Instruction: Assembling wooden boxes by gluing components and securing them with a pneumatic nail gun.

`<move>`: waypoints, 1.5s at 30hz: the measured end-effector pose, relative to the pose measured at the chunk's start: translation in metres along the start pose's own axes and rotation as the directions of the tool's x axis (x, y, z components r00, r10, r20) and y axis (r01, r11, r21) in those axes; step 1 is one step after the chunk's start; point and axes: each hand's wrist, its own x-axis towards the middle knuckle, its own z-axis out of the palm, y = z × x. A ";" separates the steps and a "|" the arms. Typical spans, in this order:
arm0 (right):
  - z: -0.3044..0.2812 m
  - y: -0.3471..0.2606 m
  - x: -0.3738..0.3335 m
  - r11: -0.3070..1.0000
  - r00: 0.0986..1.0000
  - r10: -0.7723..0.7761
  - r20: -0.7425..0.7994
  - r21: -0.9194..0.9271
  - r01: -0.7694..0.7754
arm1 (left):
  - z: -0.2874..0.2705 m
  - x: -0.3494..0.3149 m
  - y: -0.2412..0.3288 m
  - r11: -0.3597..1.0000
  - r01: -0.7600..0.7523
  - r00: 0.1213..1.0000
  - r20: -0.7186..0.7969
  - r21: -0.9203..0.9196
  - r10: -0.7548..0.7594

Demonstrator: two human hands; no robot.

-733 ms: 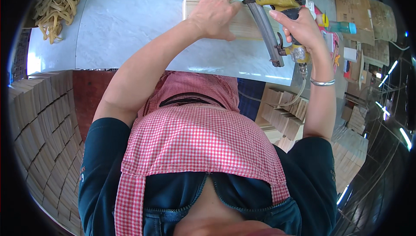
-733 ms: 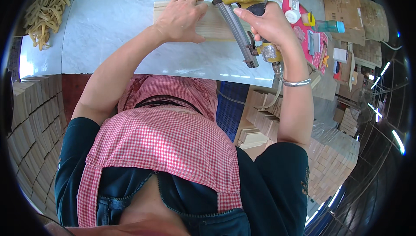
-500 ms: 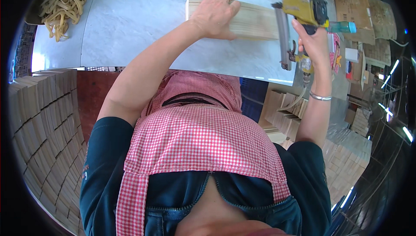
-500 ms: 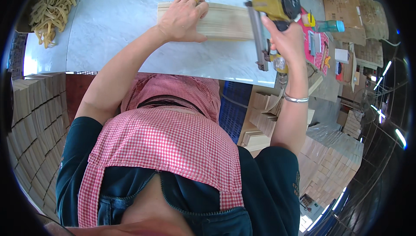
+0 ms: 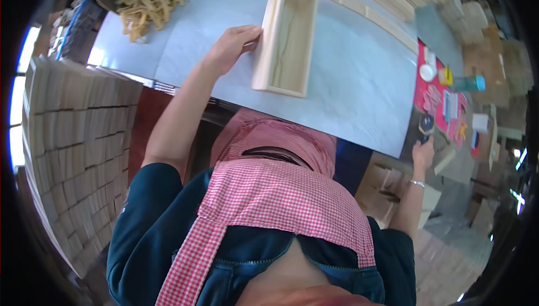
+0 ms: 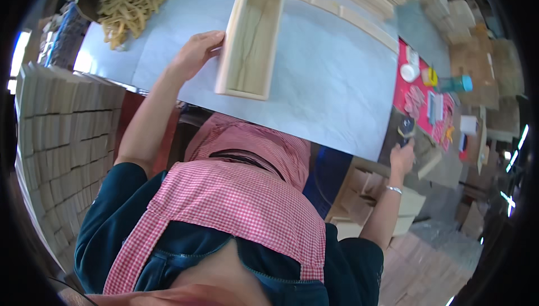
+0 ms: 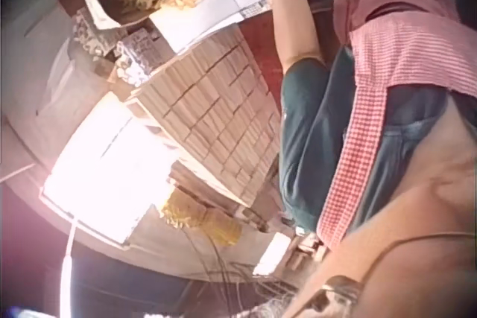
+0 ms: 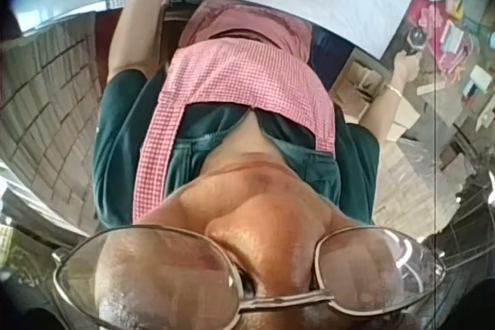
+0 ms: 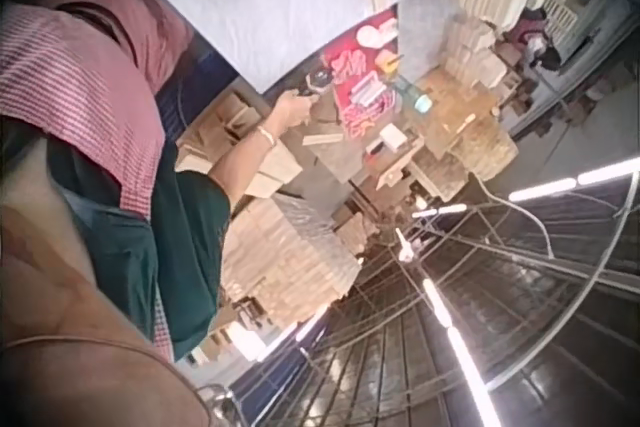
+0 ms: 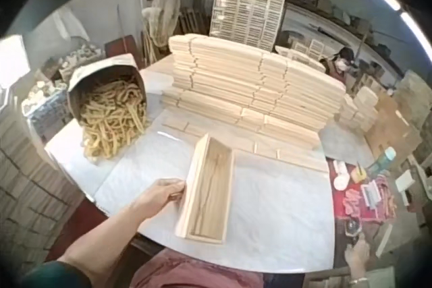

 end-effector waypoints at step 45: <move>0.048 -0.283 -0.181 -0.035 0.672 -0.716 -0.186 0.972 0.232 | 0.038 -0.095 -0.053 -0.180 -0.202 0.737 0.270 0.963 0.620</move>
